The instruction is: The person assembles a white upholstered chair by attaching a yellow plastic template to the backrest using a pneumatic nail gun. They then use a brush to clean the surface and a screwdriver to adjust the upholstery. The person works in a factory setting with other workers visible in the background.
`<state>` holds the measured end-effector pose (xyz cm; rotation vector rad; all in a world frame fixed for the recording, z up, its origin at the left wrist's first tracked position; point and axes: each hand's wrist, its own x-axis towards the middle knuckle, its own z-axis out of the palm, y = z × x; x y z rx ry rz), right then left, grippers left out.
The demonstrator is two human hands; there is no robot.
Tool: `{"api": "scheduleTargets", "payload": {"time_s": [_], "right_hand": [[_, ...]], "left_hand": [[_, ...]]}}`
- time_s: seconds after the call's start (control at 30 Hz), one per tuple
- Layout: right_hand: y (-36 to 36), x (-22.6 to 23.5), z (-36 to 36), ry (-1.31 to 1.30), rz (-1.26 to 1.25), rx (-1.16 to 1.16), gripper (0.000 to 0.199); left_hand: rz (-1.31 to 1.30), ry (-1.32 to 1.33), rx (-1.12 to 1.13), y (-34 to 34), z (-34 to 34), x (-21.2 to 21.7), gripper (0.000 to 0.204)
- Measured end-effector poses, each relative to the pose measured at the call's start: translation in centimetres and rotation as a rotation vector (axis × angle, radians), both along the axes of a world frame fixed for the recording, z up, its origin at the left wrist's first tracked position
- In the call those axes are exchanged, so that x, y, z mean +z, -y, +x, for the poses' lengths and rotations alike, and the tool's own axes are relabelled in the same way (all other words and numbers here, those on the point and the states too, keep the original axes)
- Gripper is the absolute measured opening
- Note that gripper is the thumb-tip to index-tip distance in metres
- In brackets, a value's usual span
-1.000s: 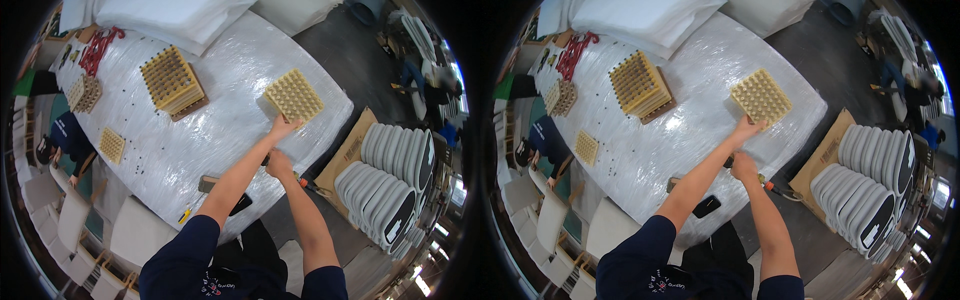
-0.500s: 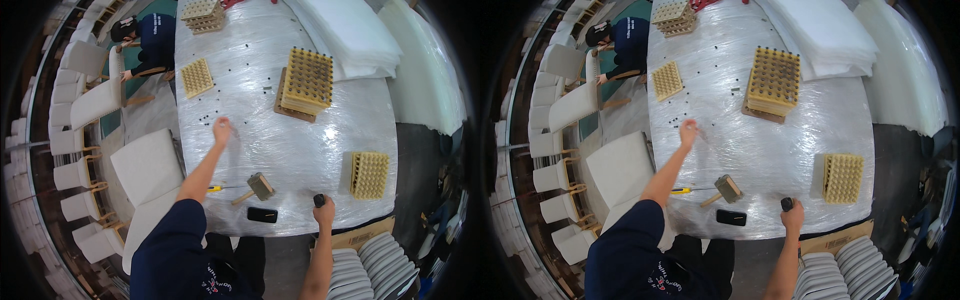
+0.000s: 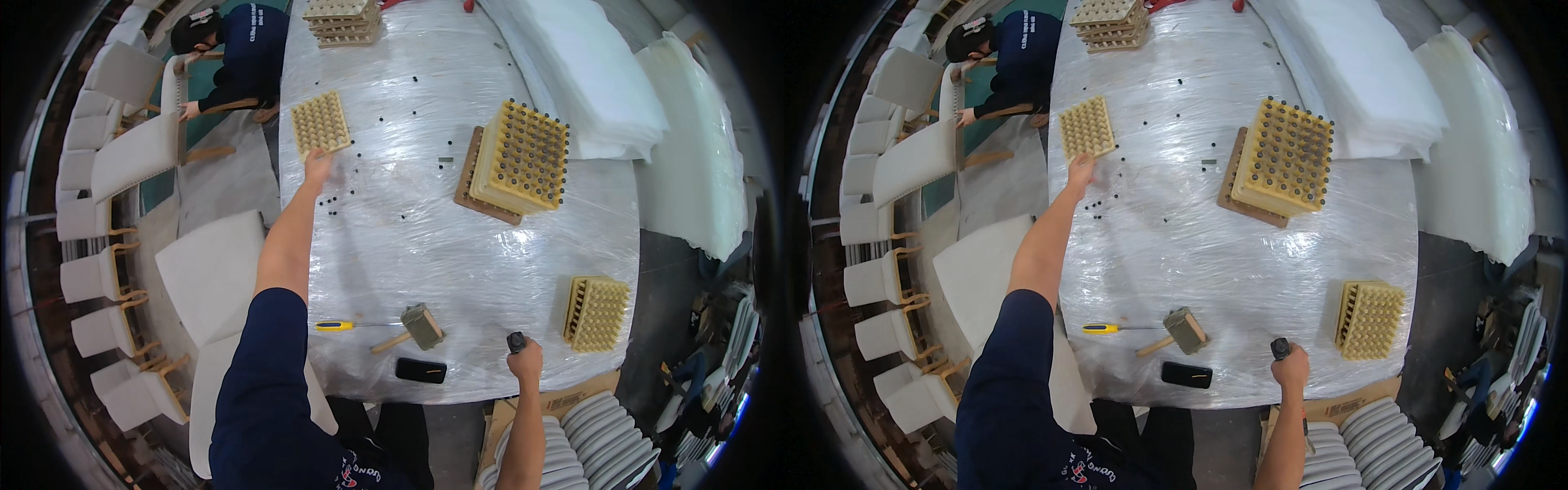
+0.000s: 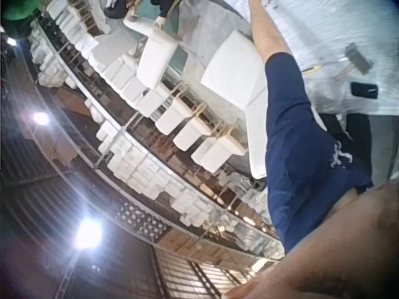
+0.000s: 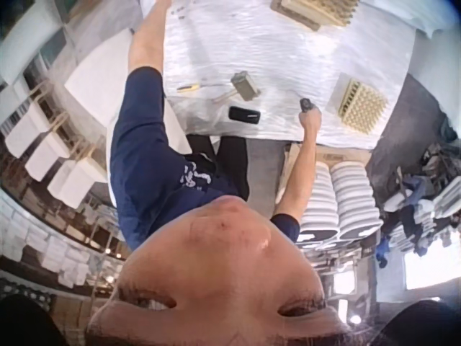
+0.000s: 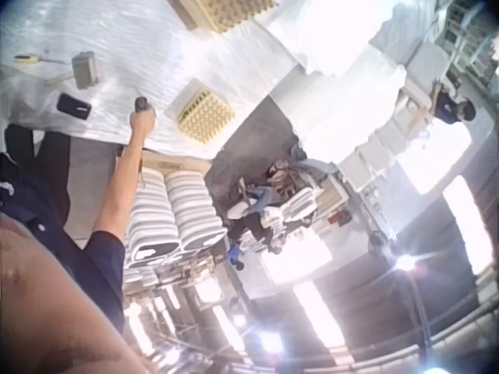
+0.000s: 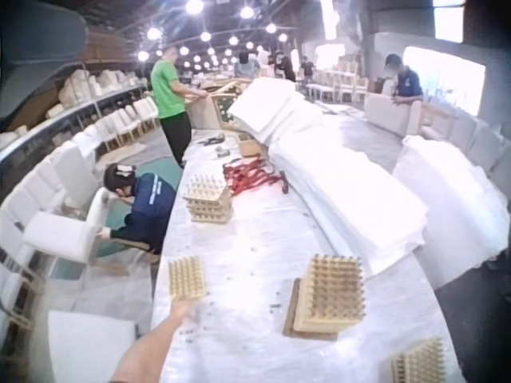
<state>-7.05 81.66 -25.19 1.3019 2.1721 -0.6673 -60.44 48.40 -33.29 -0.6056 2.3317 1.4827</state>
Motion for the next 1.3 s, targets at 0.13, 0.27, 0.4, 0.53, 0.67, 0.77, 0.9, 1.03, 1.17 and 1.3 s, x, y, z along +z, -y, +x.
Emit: {"api": "scheduleTargets", "payload": {"time_s": [0.13,0.27,0.4,0.53,0.67,0.77,0.9,1.03,1.17,1.3], "right_hand": [[0.7,-1.0,0.7,-0.053,0.023,0.022,0.039],[1.5,-1.2,1.2,-0.067,0.034,-0.013,0.043],[0.9,-1.5,1.5,-0.131,0.005,0.03,0.038],[-0.2,-1.3,2.8,-0.069,0.019,-0.008,0.037],[-0.2,-1.2,4.7,-0.067,0.007,-0.039,0.033],[-0.1,-1.7,6.1,-0.094,-0.003,-0.08,0.034],[-0.1,-1.3,5.7,-0.106,-0.04,-0.053,0.034],[-0.4,-1.1,5.3,-0.084,-0.057,-0.036,0.026],[-0.5,-1.6,7.1,-0.096,-0.063,-0.097,0.026],[-0.3,-1.7,7.4,-0.094,-0.058,-0.048,0.03]], "left_hand": [[0.079,-0.046,-0.001,0.6,-0.7,0.9,0.029],[0.183,-0.283,0.012,-0.3,-1.9,4.0,0.034],[0.117,-0.323,0.005,1.0,-1.5,9.1,0.054],[-0.017,-0.255,-0.407,0.6,3.1,13.2,0.027],[0.004,-0.048,-0.734,-0.3,12.0,19.1,0.019],[0.18,0.074,-0.847,-3.6,18.2,22.9,0.019],[0.396,0.155,-0.96,-8.9,25.3,24.1,0.024],[0.59,-0.089,-1.232,-16.7,31.9,20.6,0.022],[0.775,-0.131,-1.422,-27.4,39.2,17.6,0.015],[1.051,-0.086,-1.389,-37.6,44.4,12.8,0.011]]}}
